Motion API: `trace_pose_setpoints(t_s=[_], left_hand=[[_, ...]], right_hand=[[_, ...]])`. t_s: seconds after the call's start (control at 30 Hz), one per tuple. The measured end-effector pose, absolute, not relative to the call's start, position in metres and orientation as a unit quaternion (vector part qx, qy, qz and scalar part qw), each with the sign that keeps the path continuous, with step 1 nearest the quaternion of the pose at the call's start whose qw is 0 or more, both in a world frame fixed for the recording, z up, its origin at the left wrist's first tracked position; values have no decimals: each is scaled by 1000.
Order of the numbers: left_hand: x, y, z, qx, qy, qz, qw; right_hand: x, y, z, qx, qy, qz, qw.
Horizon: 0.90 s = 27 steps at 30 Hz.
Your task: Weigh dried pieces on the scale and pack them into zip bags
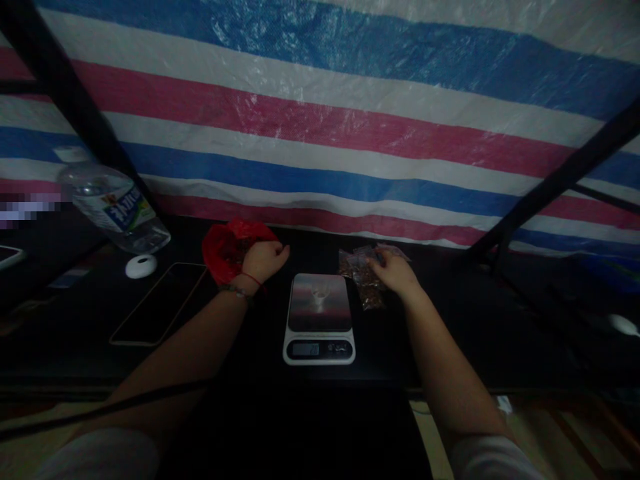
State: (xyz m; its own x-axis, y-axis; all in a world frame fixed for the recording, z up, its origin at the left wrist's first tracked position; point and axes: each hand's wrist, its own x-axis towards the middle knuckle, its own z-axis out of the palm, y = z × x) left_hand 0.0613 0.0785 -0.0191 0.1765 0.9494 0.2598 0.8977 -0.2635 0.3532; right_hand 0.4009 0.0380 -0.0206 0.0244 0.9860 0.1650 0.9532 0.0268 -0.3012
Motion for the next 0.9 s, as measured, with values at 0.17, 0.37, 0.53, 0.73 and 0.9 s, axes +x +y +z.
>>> trace_pose_setpoints(t_s=[0.17, 0.37, 0.53, 0.73, 0.9], left_hand=[[60, 71, -7, 709, 694, 117, 45], [62, 74, -21, 721, 688, 75, 35], [68, 74, -24, 747, 654, 101, 58], [85, 72, -32, 806, 526, 257, 90], [88, 68, -26, 791, 466, 390, 72]], right_hand=[[385, 27, -19, -709, -695, 65, 101], [375, 26, -22, -702, -704, 52, 93], [378, 31, -24, -687, -704, 53, 171], [381, 39, -31, -631, -685, 11, 365], [377, 40, -33, -587, -668, 18, 457]])
